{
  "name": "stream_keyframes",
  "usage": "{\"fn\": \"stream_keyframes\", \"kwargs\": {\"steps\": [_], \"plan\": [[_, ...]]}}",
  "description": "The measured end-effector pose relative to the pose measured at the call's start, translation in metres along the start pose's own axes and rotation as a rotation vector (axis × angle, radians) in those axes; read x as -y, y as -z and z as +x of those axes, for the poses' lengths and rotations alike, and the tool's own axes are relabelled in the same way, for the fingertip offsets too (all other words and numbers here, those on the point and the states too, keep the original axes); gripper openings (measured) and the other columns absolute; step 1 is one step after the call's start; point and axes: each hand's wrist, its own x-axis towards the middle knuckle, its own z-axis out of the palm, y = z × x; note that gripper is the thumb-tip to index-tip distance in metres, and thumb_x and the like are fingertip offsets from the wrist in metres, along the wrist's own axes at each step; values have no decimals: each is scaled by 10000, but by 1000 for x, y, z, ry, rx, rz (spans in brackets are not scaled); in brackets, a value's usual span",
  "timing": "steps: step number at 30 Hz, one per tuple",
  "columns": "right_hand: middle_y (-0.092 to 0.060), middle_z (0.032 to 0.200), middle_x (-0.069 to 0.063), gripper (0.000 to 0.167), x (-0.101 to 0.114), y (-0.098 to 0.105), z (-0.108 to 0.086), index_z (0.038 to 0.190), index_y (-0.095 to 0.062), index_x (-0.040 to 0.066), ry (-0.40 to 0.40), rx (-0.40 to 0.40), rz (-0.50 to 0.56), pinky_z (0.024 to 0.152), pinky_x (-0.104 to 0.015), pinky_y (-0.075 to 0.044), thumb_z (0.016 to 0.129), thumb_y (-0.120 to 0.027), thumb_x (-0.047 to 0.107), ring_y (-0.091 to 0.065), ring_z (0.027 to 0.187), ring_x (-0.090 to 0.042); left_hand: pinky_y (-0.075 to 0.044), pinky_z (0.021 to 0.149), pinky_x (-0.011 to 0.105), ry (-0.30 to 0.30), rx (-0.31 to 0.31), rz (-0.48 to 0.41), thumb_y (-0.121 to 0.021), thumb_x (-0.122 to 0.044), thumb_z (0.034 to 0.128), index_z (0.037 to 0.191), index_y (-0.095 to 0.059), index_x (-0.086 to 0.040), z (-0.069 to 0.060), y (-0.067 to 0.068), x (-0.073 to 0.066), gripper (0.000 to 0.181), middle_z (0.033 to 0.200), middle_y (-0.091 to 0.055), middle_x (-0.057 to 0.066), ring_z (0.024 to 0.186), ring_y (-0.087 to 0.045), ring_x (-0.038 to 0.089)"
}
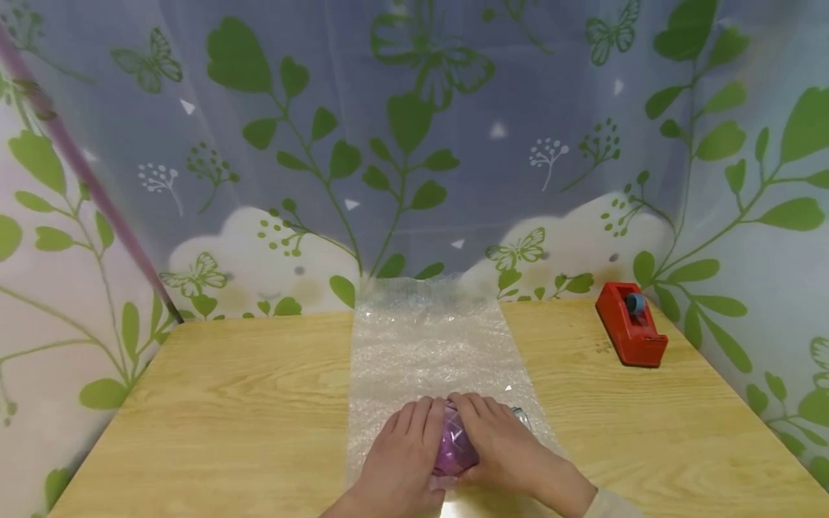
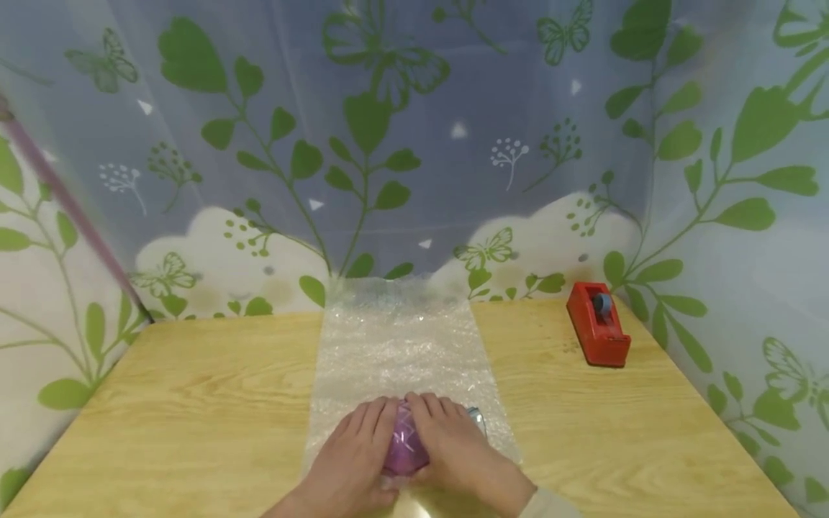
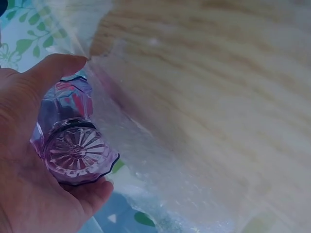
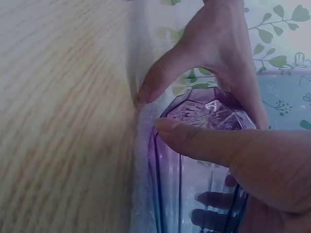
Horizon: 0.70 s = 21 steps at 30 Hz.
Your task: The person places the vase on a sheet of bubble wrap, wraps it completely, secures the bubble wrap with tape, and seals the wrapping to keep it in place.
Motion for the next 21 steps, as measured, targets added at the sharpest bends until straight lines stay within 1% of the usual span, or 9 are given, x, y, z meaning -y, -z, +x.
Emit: {"fn": "stream_keyframes", "kwargs": {"steps": [6, 8, 13, 18, 21], "plan": [[-504, 1218, -150, 966, -1, 6, 3, 1318, -400, -15, 9, 36, 2, 924, -496, -426, 592, -867, 420, -507, 1103, -320, -415, 975, 371, -13, 9, 31, -828, -434, 482, 1350, -389, 49, 3, 2, 1, 1086, 1219, -502, 173, 1092, -505, 275], [-496, 1235, -142, 969, -2, 7, 3, 1330, -391, -3, 7, 58, 8, 927, -499, -423, 600, -860, 428, -498, 1117, -314, -411, 980, 372, -19, 0, 43, -830, -442, 493, 1346, -398, 50, 3, 2, 1, 1075, 1209, -511, 173, 1084, -512, 273], [-502, 1258, -120, 967, -5, 8, 5, 1343, -400, 26, 7, 92, 3, 914, -490, -434, 611, -840, 481, -502, 1114, -292, -411, 975, 370, -21, -2, 61, -829, -447, 473, 1341, -408, 51, 3, 3, 2, 1086, 1186, -525, 156, 1059, -521, 260], [-517, 1252, -106, 970, -4, 8, 8, 1339, -412, 22, 4, 124, -1, 883, -485, -452, 613, -834, 508, -514, 1096, -279, -434, 948, 360, -12, 14, 44, -822, -409, 441, 1347, -404, 48, 1, 5, 4, 1098, 1192, -523, 146, 1042, -528, 249], [-520, 1247, -96, 978, -3, 11, 8, 1343, -413, 23, 4, 145, 2, 868, -479, -460, 611, -836, 513, -517, 1093, -273, -448, 931, 359, -6, 28, 31, -833, -446, 458, 1366, -382, 46, 0, 7, 5, 1127, 1199, -521, 144, 1041, -532, 248]]}}
